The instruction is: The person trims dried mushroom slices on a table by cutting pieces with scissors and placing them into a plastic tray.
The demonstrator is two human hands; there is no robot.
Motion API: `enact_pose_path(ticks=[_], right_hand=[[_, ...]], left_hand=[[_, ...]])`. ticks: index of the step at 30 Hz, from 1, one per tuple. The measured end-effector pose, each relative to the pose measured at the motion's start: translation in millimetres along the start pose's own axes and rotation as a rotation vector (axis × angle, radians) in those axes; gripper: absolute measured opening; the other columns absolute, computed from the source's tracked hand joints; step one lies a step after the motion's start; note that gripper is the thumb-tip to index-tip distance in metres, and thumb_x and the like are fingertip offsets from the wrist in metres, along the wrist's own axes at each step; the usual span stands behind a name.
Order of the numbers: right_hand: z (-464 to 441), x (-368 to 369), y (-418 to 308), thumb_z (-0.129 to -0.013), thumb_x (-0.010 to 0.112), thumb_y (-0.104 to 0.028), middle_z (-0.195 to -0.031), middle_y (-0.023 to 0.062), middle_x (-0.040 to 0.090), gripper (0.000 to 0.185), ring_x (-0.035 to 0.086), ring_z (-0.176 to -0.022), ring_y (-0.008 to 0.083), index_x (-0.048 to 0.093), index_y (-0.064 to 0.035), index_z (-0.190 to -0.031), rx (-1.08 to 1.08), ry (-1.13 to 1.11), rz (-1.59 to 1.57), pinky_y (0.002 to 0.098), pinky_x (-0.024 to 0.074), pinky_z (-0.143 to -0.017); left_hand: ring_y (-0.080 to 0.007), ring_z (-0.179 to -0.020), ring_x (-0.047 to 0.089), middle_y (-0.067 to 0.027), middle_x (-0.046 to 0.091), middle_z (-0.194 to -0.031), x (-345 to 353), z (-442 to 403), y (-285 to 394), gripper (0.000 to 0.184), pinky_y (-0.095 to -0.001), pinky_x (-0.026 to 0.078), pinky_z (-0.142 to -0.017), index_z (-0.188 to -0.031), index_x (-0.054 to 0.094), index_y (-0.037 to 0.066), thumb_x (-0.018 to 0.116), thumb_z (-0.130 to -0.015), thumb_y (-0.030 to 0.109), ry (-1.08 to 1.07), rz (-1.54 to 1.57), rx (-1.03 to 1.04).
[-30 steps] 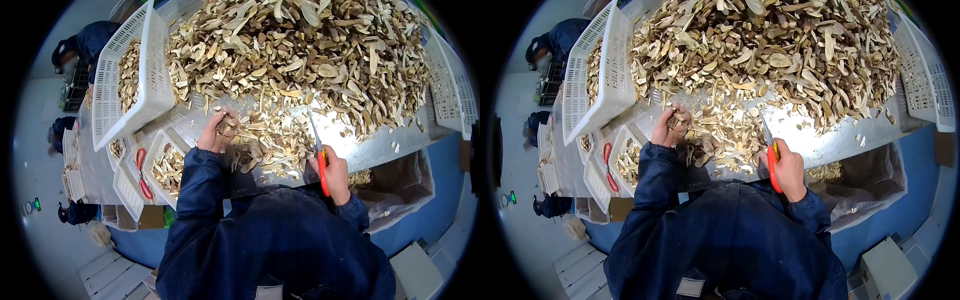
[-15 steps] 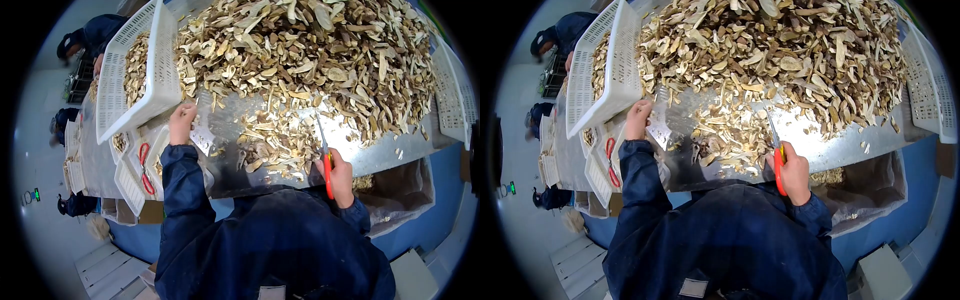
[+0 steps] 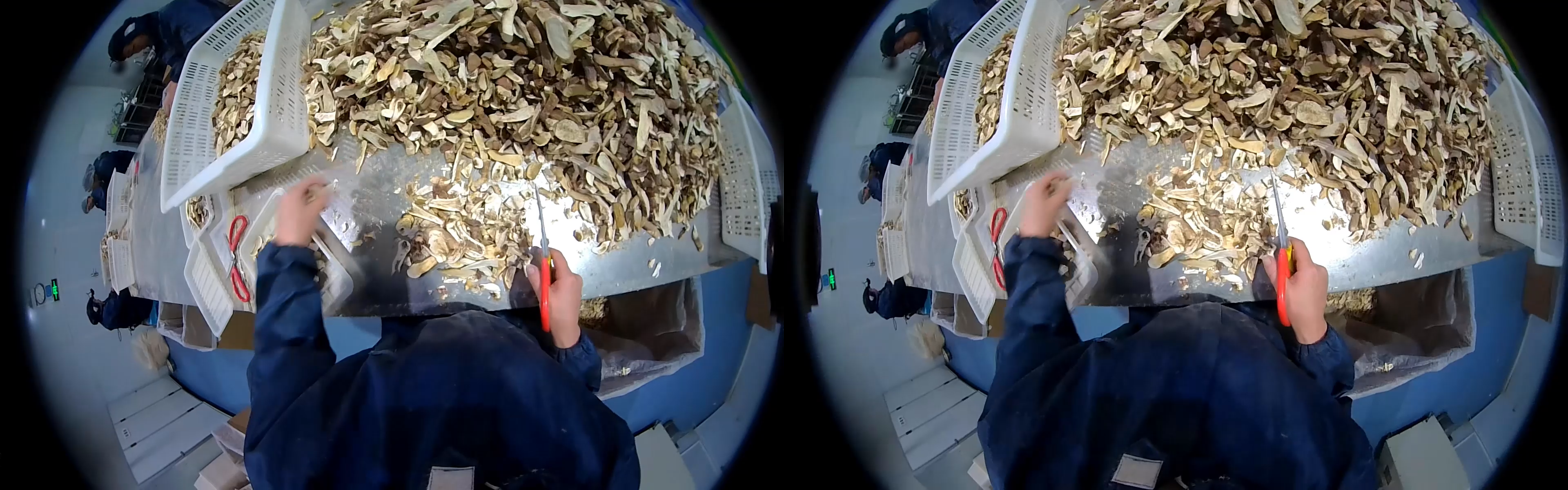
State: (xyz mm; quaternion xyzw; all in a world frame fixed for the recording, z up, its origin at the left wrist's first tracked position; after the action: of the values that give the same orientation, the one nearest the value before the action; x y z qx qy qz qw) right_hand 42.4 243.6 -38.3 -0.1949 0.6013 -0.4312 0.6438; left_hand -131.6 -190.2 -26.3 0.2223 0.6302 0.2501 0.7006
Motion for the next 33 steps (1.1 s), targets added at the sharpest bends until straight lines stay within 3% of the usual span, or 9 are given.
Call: enact_pose_path(ticks=[2,3,4,9,13,16,23,30,33], right_hand=[[-1.1,-0.6,-1.4,-0.083,0.071,-0.025,-0.054,0.0125,0.050,0.030,0.048,-0.047,0.0259,0.060,-0.0030,-0.102,-0.002,-0.008,0.009,0.0347,0.0390,-0.047],[-2.2,0.1,-2.5,-0.083,0.071,-0.026,-0.054,0.0145,0.052,0.031,0.052,-0.046,0.0323,0.060,-0.0030,-0.100,-0.004,-0.015,0.012,0.0369,0.0400,-0.047],[-3.1,1.1,-1.2,-0.083,0.071,-0.026,-0.053,0.0141,0.051,0.031,0.050,-0.045,0.0317,0.060,-0.0030,-0.100,-0.006,-0.014,0.006,0.0365,0.0396,-0.047],[-4.5,1.2,-0.8,-0.083,0.072,-0.026,-0.052,0.0123,0.049,0.031,0.046,-0.043,0.0284,0.060,-0.0036,-0.102,-0.006,-0.017,0.001,0.0346,0.0379,-0.046],[-2.6,0.9,3.2,-0.083,0.071,-0.026,-0.053,0.0122,0.052,0.031,0.049,-0.044,0.0290,0.060,-0.0042,-0.103,0.031,-0.009,-0.023,0.0352,0.0389,-0.047],[-0.5,-2.2,-1.6,-0.084,0.071,-0.025,-0.054,0.0125,0.053,0.031,0.052,-0.046,0.0305,0.060,-0.0043,-0.103,-0.020,0.029,-0.011,0.0363,0.0399,-0.048],[1.0,-3.9,-6.4,-0.083,0.071,-0.026,-0.056,0.0140,0.055,0.032,0.056,-0.049,0.0334,0.059,-0.0031,-0.102,-0.006,0.000,0.035,0.0381,0.0412,-0.048],[-1.2,-6.7,-5.7,-0.081,0.072,-0.026,-0.057,0.0158,0.057,0.036,0.059,-0.052,0.0350,0.059,-0.0014,-0.103,-0.013,0.002,0.007,0.0386,0.0432,-0.049],[-1.7,-6.7,-5.8,-0.081,0.073,-0.027,-0.057,0.0164,0.057,0.037,0.060,-0.053,0.0352,0.059,-0.0010,-0.104,-0.043,0.014,0.005,0.0384,0.0437,-0.049]], left_hand=[[-0.0262,-0.075,0.064,-0.0156,0.067,-0.085,-53.0,36.1,-13.9,0.024,-0.0335,0.050,-0.073,-0.101,0.065,0.002,0.065,-0.081,0.015,0.119,-0.040,-0.173],[-0.0275,-0.068,0.064,-0.0139,0.068,-0.081,-77.7,48.8,-10.2,0.025,-0.0349,0.051,-0.069,-0.101,0.065,0.002,0.066,-0.081,0.017,0.225,-0.314,-0.076],[-0.0292,-0.083,0.064,-0.0168,0.067,-0.094,-86.1,58.0,-32.8,0.032,-0.0355,0.050,-0.077,-0.107,0.064,0.003,0.068,-0.079,0.019,0.085,-0.353,-0.289],[-0.0333,-0.112,0.054,-0.0220,0.055,-0.123,-66.0,76.7,-13.5,0.048,-0.0386,0.042,-0.094,-0.120,0.060,0.006,0.071,-0.075,0.021,0.128,-0.679,0.154],[-0.0295,-0.085,0.065,-0.0171,0.065,-0.099,19.2,47.9,65.9,0.029,-0.0362,0.051,-0.076,-0.107,0.066,0.003,0.064,-0.078,0.007,-0.042,-0.014,0.102],[-0.0316,-0.079,0.064,-0.0176,0.066,-0.084,78.3,25.9,114.8,0.022,-0.0362,0.050,-0.071,-0.098,0.068,0.001,0.064,-0.080,0.012,-0.087,0.102,0.310],[-0.0278,-0.075,0.062,-0.0146,0.065,-0.082,153.3,-1.8,141.7,0.024,-0.0352,0.048,-0.067,-0.100,0.061,0.002,0.065,-0.078,0.014,-0.229,-0.168,0.315],[-0.0048,-0.061,0.043,0.0046,0.049,-0.071,141.3,12.8,94.5,0.019,-0.0180,0.034,-0.057,-0.104,0.057,0.008,0.057,-0.085,0.012,-0.535,0.903,-0.310],[-0.0073,-0.068,0.050,0.0013,0.052,-0.074,151.6,10.7,99.8,0.017,-0.0204,0.038,-0.059,-0.102,0.058,0.007,0.057,-0.086,0.012,-0.586,0.860,-0.217]])
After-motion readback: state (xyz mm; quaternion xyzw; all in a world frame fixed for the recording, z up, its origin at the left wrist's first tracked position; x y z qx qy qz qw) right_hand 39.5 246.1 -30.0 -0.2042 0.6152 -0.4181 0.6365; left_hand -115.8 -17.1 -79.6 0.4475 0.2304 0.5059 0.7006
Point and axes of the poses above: each hand's wrist, its own z-axis away from the middle knuckle, its own x-axis out of the palm, y = z × x, the point moved 9 cm from there along -z, towards the middle knuckle
